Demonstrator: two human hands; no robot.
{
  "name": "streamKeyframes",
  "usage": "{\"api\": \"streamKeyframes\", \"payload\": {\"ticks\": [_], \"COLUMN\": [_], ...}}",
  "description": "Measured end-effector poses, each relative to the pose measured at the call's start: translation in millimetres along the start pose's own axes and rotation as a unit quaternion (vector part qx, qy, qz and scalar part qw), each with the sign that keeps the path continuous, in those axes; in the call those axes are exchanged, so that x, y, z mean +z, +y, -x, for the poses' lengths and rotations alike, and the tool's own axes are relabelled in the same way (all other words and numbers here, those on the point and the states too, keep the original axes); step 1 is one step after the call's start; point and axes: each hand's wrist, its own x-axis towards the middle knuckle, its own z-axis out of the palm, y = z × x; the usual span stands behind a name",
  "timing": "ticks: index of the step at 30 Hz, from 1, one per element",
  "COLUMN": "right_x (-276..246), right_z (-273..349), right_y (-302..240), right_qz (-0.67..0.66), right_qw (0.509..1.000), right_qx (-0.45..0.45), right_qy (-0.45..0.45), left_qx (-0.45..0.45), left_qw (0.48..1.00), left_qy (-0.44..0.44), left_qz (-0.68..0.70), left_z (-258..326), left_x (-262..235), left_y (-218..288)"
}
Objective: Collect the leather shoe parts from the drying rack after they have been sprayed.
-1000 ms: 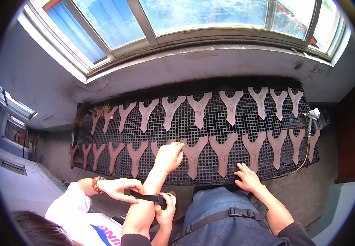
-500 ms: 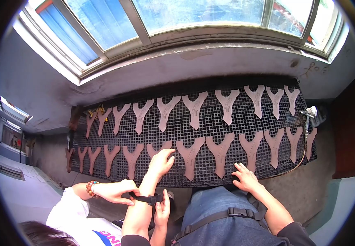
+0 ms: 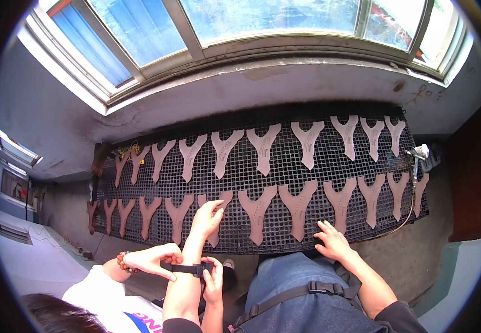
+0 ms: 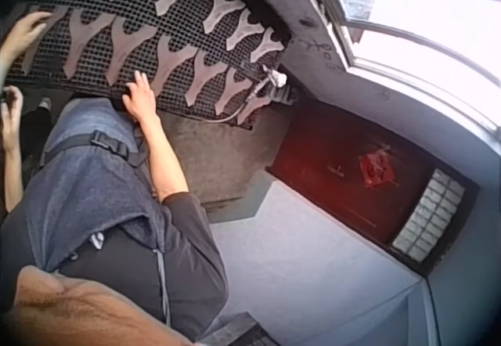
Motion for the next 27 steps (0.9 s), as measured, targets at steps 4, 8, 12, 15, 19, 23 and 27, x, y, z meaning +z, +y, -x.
{"api": "streamKeyframes", "payload": {"ticks": [4, 8, 12, 15, 19, 23, 27], "right_x": [-0.4, -0.4, 0.1, -0.2, -1.1, -1.7, -2.0], "right_z": [0.1, -0.8, -0.7, -0.6, -1.2, -2.5, -2.4], "right_y": [-1.2, -0.6, -0.2, -0.2, -0.5, -1.0, -1.1], "right_qz": [0.005, 0.005, 0.005, 0.006, 0.005, 0.006, 0.006], "right_qw": [1.000, 1.000, 1.000, 1.000, 1.000, 1.000, 1.000], "right_qx": [0.006, 0.004, 0.001, 0.000, 0.001, -0.004, -0.004], "right_qy": [-0.003, -0.006, -0.003, -0.003, -0.007, -0.010, -0.008], "left_qx": [0.037, 0.027, 0.063, 0.159, 0.154, 0.173, 0.199], "left_qw": [0.997, 0.995, 0.991, 0.956, 0.952, 0.935, 0.925], "left_qy": [0.045, 0.041, 0.046, 0.049, 0.060, 0.056, 0.042], "left_qz": [-0.060, -0.081, -0.109, -0.243, -0.259, -0.303, -0.321], "left_z": [3.8, 10.3, 18.5, 24.2, 30.2, 29.9, 20.5], "left_x": [-0.8, 4.0, 6.7, 6.2, 11.3, 19.2, 28.8], "left_y": [-4.6, -2.5, -5.4, -14.0, -25.7, -27.7, -19.0]}}
